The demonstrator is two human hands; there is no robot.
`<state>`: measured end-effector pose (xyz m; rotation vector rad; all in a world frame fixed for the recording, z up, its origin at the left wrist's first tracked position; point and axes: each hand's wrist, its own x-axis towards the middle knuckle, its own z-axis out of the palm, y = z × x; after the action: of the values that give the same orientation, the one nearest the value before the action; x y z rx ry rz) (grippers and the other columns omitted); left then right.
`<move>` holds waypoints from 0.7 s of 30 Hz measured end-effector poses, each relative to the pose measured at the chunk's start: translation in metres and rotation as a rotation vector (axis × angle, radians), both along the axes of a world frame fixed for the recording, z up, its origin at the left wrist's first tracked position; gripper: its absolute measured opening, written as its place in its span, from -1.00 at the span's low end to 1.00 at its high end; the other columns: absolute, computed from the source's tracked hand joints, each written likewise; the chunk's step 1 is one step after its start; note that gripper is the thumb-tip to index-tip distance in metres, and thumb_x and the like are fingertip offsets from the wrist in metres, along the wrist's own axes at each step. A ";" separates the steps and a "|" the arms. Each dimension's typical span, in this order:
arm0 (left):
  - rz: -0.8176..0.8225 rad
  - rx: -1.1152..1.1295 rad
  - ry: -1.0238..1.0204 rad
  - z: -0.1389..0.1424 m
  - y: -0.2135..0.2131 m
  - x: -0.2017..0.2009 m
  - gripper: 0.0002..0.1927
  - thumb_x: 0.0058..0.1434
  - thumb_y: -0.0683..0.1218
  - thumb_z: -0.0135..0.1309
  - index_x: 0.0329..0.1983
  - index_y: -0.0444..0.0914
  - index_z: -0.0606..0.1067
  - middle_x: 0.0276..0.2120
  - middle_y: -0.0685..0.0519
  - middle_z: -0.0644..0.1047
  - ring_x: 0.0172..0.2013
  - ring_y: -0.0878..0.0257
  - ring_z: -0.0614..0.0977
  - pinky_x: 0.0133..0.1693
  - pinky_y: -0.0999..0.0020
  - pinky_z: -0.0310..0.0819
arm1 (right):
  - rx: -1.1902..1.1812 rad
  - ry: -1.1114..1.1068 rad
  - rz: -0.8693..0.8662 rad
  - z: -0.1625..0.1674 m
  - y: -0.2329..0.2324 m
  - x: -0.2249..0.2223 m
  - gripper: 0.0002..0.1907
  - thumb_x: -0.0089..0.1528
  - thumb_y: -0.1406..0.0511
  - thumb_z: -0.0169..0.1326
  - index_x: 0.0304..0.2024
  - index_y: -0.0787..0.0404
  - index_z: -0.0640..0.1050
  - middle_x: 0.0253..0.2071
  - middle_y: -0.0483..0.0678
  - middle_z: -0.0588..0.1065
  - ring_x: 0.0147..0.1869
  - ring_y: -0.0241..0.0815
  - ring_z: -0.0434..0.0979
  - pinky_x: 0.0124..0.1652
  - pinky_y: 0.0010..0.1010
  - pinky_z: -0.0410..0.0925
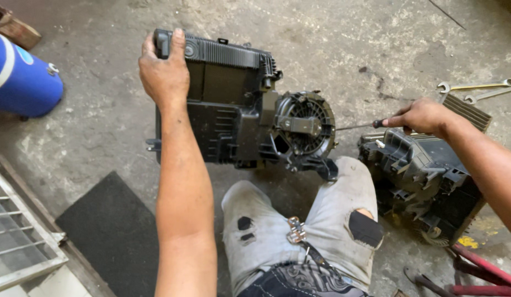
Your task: The person sits on the floor and uses a screwdriver to remove screws from a black plastic car part, separating its components. The person then places the disassembled parts on the floor and briefly stands to wipe their hands.
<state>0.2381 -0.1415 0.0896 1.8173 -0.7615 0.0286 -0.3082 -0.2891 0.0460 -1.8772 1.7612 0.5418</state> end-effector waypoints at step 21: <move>0.040 0.095 0.019 0.002 -0.002 0.000 -0.33 0.16 0.34 0.26 0.10 -0.23 0.57 -0.14 -0.13 0.66 -0.06 -0.06 0.67 -0.02 0.10 0.51 | 0.083 -0.024 0.239 0.018 0.032 0.030 -0.55 0.26 0.09 0.11 0.16 0.05 0.58 -0.24 0.00 0.65 -0.16 0.04 0.72 -0.07 -0.18 0.52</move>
<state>0.2377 -0.1439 0.0920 1.9206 -0.7237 0.0012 -0.2786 -0.2567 0.0639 -2.0388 1.4852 0.6660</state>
